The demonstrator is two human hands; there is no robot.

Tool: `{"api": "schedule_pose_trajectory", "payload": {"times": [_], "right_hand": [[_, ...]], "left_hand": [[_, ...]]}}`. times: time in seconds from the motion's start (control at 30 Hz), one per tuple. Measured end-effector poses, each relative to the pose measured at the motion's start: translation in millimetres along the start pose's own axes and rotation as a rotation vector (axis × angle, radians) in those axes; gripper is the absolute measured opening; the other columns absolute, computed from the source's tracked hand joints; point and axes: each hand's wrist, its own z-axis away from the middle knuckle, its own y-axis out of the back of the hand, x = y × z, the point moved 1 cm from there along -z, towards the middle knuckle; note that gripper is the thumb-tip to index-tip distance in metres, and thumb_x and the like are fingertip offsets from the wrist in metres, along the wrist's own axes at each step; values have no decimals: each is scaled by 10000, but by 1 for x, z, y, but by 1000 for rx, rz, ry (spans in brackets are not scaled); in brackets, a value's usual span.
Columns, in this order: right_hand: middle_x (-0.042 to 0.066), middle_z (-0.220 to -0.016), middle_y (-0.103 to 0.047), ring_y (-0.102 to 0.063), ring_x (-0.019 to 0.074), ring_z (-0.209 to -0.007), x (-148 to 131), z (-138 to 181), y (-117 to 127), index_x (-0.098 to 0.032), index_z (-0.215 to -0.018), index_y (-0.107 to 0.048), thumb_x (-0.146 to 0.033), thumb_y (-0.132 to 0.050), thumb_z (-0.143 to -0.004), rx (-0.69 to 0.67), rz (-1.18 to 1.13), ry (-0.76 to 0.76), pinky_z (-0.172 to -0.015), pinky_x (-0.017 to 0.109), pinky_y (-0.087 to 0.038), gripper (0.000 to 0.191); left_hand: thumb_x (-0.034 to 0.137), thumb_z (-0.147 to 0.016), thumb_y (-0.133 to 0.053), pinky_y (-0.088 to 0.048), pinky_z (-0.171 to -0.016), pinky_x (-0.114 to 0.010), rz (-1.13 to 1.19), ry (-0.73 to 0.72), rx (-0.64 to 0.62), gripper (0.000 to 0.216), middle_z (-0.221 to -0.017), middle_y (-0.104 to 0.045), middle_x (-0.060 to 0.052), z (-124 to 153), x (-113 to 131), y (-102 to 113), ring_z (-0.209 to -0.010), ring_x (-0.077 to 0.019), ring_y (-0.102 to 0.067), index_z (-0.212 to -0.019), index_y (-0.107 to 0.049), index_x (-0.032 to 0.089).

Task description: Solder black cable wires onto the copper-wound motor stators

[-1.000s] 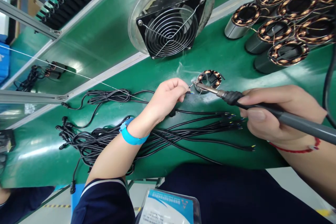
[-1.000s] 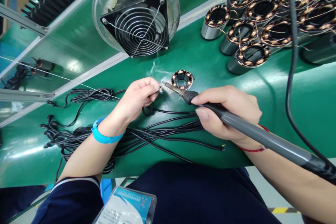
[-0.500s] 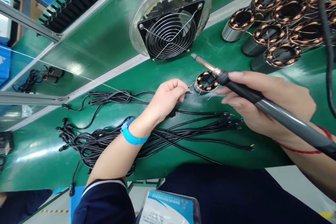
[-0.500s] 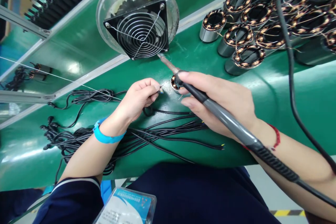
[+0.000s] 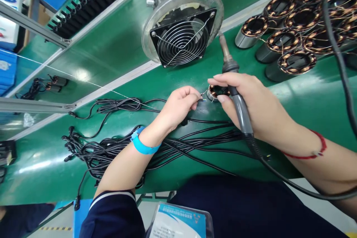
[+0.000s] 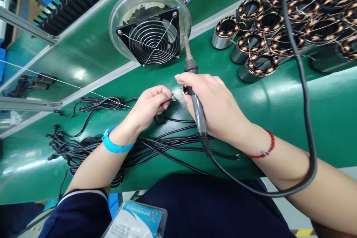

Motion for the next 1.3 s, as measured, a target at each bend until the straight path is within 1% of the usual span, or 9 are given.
{"api": "schedule_pose_trajectory", "payload": {"times": [0.23,0.37,0.57,0.7,0.8,0.9,1.0,1.1,1.3], "right_hand": [[35,-1075,-731,-680,253,-1005,10,4,-10,-262,-1281,-477,-149,-530,-902,29,12,81,-887,470,-537,399],[19,-1033,-732,-677,234,-979,7,3,-7,-281,-1295,-473,-150,-559,-906,116,-13,66,-887,447,-520,419],[14,-936,-707,-660,239,-851,3,4,-12,-265,-1339,-435,-187,-589,-883,146,-103,133,-771,449,-529,488],[5,-925,-686,-655,224,-843,2,4,-17,-294,-1325,-440,-167,-586,-884,168,-170,69,-807,458,-535,481],[7,-908,-673,-669,214,-847,3,3,-18,-290,-1294,-463,-192,-610,-882,165,-269,-20,-824,443,-557,449],[-7,-874,-671,-677,199,-823,5,3,-18,-309,-1266,-477,-198,-638,-870,172,-341,-74,-795,405,-579,441],[-23,-864,-674,-681,194,-832,6,2,-21,-324,-1255,-475,-199,-651,-863,193,-393,-77,-812,400,-582,447],[-29,-874,-677,-682,181,-823,6,2,-24,-311,-1257,-468,-196,-642,-861,191,-402,-67,-805,383,-579,447],[-1,-926,-694,-684,218,-903,11,2,-14,-300,-1289,-469,-173,-584,-870,78,-209,-6,-890,449,-530,453]], "left_hand": [[65,-815,-491,-270,-483,-167,-2,-2,-9,213,-481,-470,77,0,-2,0,-437,-24,-324,-623,-501,154],[91,-840,-494,-275,-485,-166,4,-52,-4,187,-498,-474,79,2,-2,0,-443,-26,-334,-666,-507,158],[50,-826,-472,-313,-511,-159,-5,-138,5,156,-530,-507,77,4,-5,-1,-481,-40,-410,-740,-478,180],[81,-839,-506,-336,-509,-172,-37,-213,-11,150,-568,-512,73,4,-9,0,-484,-44,-418,-741,-466,187],[162,-860,-565,-382,-519,-199,-82,-349,-16,122,-635,-532,54,5,-11,2,-510,-60,-454,-761,-499,189],[180,-849,-610,-464,-646,-242,-199,-591,6,101,-807,-621,-3,5,-11,4,-691,-102,-563,-761,-561,184],[166,-839,-628,-476,-769,-274,-354,-759,38,108,-853,-647,-23,7,-9,6,-848,-139,-592,-738,-594,183],[141,-842,-608,-460,-794,-277,-481,-750,37,122,-867,-649,-27,9,-6,6,-871,-143,-584,-729,-589,181],[91,-799,-583,-400,-687,-249,-542,-570,93,150,-754,-558,6,10,-5,3,-732,-123,-500,-688,-536,180]]}}
